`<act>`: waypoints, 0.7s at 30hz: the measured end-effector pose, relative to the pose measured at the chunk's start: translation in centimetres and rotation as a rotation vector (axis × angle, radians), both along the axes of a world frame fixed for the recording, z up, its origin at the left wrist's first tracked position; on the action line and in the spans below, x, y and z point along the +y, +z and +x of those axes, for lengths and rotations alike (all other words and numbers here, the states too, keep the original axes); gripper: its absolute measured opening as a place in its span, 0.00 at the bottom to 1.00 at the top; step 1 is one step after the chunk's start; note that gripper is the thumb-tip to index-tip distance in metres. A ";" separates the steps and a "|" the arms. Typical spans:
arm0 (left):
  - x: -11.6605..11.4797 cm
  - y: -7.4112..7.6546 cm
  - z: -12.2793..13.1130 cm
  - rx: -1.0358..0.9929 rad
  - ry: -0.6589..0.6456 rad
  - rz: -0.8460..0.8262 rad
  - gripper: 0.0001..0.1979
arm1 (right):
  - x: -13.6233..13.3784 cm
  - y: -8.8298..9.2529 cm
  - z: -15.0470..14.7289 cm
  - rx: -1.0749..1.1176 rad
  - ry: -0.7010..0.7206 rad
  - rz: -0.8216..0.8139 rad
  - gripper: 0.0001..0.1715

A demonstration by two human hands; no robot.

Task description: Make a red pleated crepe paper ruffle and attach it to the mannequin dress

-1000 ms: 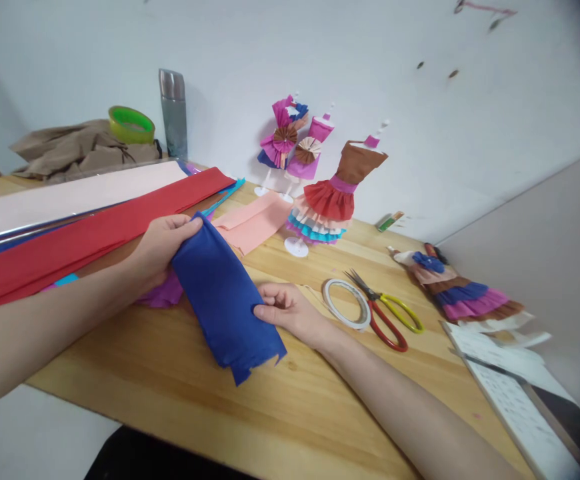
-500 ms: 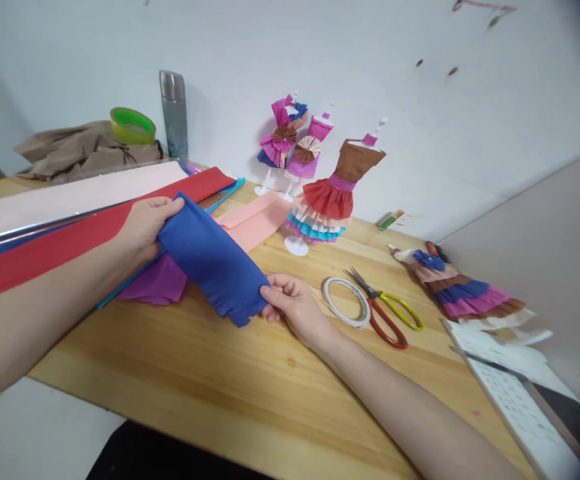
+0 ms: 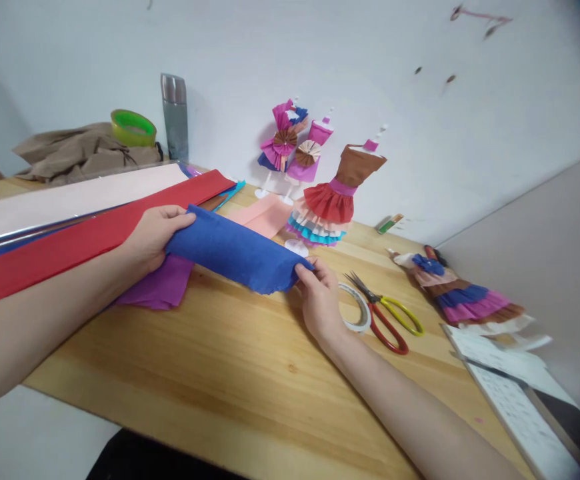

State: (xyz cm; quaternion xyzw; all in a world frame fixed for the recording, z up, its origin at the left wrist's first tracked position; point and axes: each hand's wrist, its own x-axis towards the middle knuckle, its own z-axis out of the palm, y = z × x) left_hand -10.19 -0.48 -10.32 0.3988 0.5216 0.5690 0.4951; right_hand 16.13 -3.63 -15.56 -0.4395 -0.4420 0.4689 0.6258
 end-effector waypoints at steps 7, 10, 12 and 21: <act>0.0 0.1 0.1 0.032 0.020 0.032 0.11 | 0.8 -0.9 -0.1 0.128 0.023 -0.074 0.16; 0.1 0.0 0.0 0.025 0.016 0.009 0.10 | 1.0 -1.0 0.0 0.136 0.009 -0.075 0.18; 0.2 0.0 -0.1 0.013 0.007 -0.012 0.09 | 1.1 -1.1 0.1 0.130 0.005 -0.062 0.18; 0.5 -0.3 -0.7 -0.014 0.013 0.007 0.09 | 1.6 -1.1 1.3 -0.044 -0.008 -0.021 0.18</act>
